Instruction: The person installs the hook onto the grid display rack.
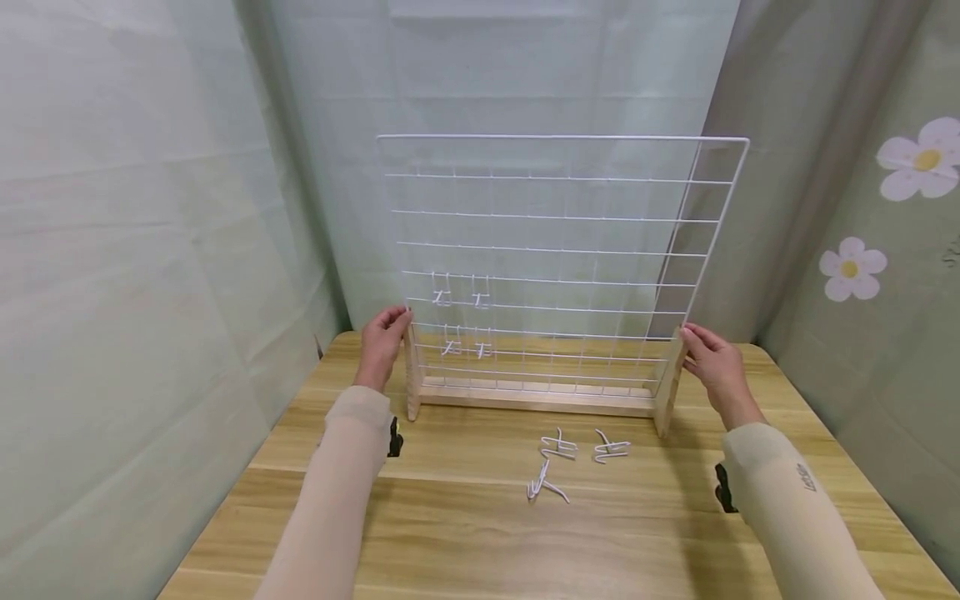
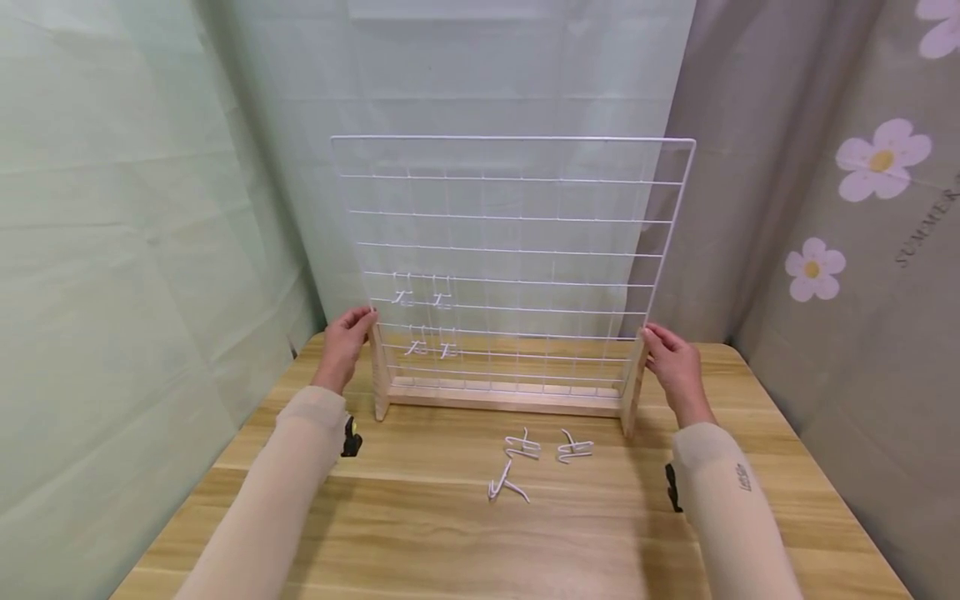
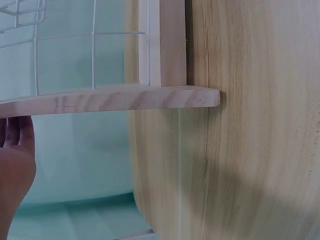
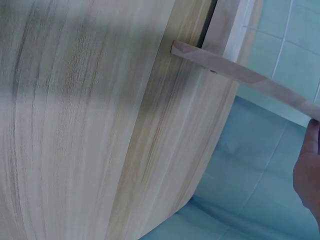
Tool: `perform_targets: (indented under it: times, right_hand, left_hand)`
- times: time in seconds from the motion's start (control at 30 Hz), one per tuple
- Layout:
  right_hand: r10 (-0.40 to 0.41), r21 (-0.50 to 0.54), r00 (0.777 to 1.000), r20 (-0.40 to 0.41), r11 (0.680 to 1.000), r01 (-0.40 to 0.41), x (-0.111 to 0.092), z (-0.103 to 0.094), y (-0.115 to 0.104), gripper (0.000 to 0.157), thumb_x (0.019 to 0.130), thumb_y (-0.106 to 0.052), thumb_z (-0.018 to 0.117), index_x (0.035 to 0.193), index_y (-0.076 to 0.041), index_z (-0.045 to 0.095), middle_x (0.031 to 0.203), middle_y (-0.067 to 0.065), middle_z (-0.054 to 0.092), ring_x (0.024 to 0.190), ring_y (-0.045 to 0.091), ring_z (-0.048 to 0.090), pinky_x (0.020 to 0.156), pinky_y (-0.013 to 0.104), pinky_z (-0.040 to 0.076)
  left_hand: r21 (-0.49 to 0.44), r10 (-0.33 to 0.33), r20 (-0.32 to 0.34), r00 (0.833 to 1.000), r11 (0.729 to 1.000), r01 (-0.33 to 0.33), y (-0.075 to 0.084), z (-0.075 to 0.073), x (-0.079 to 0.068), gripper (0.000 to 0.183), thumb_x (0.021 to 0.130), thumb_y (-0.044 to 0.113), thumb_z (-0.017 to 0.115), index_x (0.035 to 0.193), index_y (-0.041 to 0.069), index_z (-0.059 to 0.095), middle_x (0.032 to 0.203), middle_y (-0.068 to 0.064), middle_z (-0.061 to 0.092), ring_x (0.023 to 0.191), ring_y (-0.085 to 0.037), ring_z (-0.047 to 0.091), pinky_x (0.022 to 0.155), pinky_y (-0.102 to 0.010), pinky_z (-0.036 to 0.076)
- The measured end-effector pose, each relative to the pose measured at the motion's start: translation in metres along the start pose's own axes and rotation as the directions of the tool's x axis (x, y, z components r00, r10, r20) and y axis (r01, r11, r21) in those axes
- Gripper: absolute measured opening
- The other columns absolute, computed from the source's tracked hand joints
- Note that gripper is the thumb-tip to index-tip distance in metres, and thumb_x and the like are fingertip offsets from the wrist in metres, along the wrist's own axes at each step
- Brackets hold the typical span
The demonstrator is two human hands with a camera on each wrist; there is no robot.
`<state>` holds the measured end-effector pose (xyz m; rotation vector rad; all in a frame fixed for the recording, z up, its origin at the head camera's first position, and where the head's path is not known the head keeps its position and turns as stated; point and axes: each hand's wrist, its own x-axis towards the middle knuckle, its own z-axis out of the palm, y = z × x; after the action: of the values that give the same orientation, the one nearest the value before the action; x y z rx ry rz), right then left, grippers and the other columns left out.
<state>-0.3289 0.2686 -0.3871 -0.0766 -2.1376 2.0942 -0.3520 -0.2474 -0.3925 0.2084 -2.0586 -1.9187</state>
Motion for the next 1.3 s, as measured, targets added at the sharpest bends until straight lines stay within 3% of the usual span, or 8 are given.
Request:
perform_targets:
  times: [0.17, 0.43, 0.53, 0.7, 1.0, 1.3]
  right_hand:
    - [-0.024, -0.030, 0.998, -0.057, 0.999, 0.022, -0.002, 0.004, 0.001, 0.061, 0.097, -0.039, 0.061, 0.144, -0.003, 0.049, 0.123, 0.000, 0.060, 0.110, 0.013, 0.058, 0.078, 0.018, 0.053]
    - [0.011, 0.030, 0.983, -0.181, 1.000, -0.006, -0.005, 0.011, -0.003, 0.054, 0.094, -0.035, 0.068, 0.136, -0.003, 0.058, 0.099, -0.010, 0.065, 0.087, 0.004, 0.062, 0.071, 0.017, 0.054]
    - [0.041, -0.016, 0.979, -0.201, 0.999, -0.045, -0.007, 0.013, -0.005, 0.057, 0.093, -0.038, 0.067, 0.138, -0.003, 0.057, 0.114, 0.003, 0.066, 0.090, 0.006, 0.062, 0.072, 0.017, 0.054]
    - [0.079, -0.062, 0.977, -0.199, 0.994, -0.093, -0.009, 0.013, -0.010, 0.062, 0.094, -0.044, 0.064, 0.141, -0.006, 0.054, 0.139, 0.017, 0.054, 0.099, 0.010, 0.059, 0.078, 0.019, 0.053]
    - [0.082, -0.038, 0.974, -0.212, 0.995, -0.092, -0.011, 0.014, -0.011, 0.060, 0.095, -0.041, 0.063, 0.141, -0.004, 0.054, 0.137, 0.014, 0.056, 0.098, 0.009, 0.060, 0.075, 0.016, 0.053]
    - [0.095, -0.078, 0.964, -0.249, 0.990, -0.117, -0.020, 0.018, -0.004, 0.061, 0.096, -0.046, 0.060, 0.141, -0.005, 0.054, 0.140, 0.018, 0.054, 0.105, 0.013, 0.064, 0.087, 0.026, 0.052]
  left_hand:
    - [-0.012, -0.001, 0.026, 1.000, 1.000, 0.002, -0.001, -0.001, 0.002, 0.039, 0.100, 0.031, 0.060, 0.126, 0.002, 0.059, 0.118, -0.008, 0.057, 0.108, -0.020, 0.052, 0.102, -0.037, 0.044]
    - [-0.047, -0.020, 0.050, 0.999, 0.999, 0.022, -0.001, -0.002, 0.000, 0.045, 0.099, 0.033, 0.061, 0.131, 0.001, 0.057, 0.123, -0.008, 0.056, 0.114, -0.020, 0.051, 0.108, -0.036, 0.040]
    - [-0.056, -0.033, 0.057, 0.998, 0.998, 0.037, 0.006, -0.003, -0.004, 0.041, 0.100, 0.029, 0.060, 0.130, 0.000, 0.057, 0.124, -0.009, 0.056, 0.114, -0.020, 0.051, 0.109, -0.037, 0.039]
    - [-0.077, -0.036, 0.055, 0.998, 0.996, 0.040, 0.009, -0.002, -0.005, 0.041, 0.101, 0.024, 0.060, 0.131, -0.003, 0.055, 0.130, -0.012, 0.057, 0.113, -0.019, 0.052, 0.109, -0.036, 0.039]
    - [-0.055, -0.023, 0.078, 0.997, 0.998, 0.027, 0.007, -0.002, -0.003, 0.045, 0.102, 0.027, 0.057, 0.137, 0.000, 0.054, 0.144, -0.011, 0.052, 0.128, -0.023, 0.048, 0.111, -0.037, 0.036]
    - [-0.067, -0.025, 0.075, 0.997, 0.997, 0.030, 0.005, -0.004, -0.003, 0.045, 0.102, 0.026, 0.057, 0.139, 0.001, 0.053, 0.144, -0.008, 0.053, 0.131, -0.022, 0.047, 0.111, -0.036, 0.036]
